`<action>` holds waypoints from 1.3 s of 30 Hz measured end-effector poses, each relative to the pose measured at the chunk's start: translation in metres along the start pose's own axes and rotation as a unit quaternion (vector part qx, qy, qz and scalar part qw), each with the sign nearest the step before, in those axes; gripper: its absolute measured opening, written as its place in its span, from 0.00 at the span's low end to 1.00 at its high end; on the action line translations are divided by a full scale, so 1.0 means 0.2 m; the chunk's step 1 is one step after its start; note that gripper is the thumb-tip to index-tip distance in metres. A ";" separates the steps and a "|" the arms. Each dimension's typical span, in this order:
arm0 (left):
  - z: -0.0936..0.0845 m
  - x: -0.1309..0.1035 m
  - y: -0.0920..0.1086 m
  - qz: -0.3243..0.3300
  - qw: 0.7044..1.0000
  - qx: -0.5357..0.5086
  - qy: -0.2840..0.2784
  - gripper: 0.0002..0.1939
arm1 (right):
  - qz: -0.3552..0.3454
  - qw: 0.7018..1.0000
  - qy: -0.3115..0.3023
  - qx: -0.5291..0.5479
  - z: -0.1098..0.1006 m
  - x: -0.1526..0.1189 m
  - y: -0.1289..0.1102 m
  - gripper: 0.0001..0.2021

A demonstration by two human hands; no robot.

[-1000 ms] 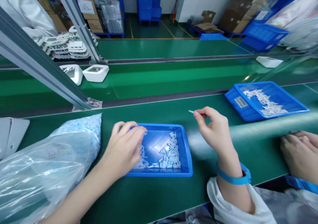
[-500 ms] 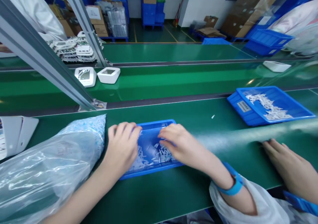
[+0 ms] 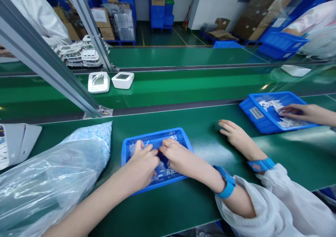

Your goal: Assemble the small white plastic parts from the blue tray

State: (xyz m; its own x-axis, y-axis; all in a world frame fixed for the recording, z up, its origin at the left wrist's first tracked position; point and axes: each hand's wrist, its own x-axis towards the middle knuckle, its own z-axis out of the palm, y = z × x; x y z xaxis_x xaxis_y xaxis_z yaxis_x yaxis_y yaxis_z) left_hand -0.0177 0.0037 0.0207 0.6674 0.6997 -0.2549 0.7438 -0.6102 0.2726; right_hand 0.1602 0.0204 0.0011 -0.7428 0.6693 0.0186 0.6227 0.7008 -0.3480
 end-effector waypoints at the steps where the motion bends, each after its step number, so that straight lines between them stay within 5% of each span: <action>1: 0.00 0.00 0.00 0.009 1.000 -0.001 -0.003 0.05 | 0.001 1.000 0.006 0.003 0.00 0.00 0.00 0.17; 7: 0.03 -0.01 -0.02 0.040 0.999 -0.012 0.028 0.11 | 0.055 0.988 0.107 0.092 0.00 0.03 0.01 0.09; 11: 0.00 0.01 0.00 -0.008 0.979 -0.152 0.132 0.11 | 0.118 0.912 0.254 0.301 -0.03 0.03 0.00 0.05; 14: -0.01 0.06 0.05 -0.069 0.895 -0.384 0.216 0.07 | 0.145 0.810 0.307 0.479 -0.04 0.01 -0.01 0.04; 17: 0.02 0.11 0.09 -0.099 0.791 -0.539 0.271 0.03 | 0.126 0.769 0.308 0.546 -0.04 -0.02 -0.02 0.06; 20: 0.04 0.12 0.10 -0.100 0.779 -0.557 0.269 0.05 | 0.086 0.780 0.297 0.543 -0.03 -0.04 -0.01 0.09; 26: 0.05 0.07 0.07 -0.099 0.845 -0.462 0.251 0.07 | 0.071 0.844 0.222 0.483 -0.03 -0.06 -0.02 0.10; 39: 0.04 0.06 0.07 -0.067 0.867 -0.403 0.285 0.09 | 0.079 0.875 0.200 0.434 -0.04 -0.07 -0.04 0.10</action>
State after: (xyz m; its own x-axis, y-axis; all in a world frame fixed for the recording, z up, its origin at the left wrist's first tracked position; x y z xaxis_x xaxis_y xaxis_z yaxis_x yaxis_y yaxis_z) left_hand 0.0015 -0.0001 0.0142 0.2807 0.9542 0.1030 0.3942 -0.2125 0.8941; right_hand 0.1680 0.0073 0.0111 -0.4118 0.8949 0.1720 0.1589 0.2564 -0.9534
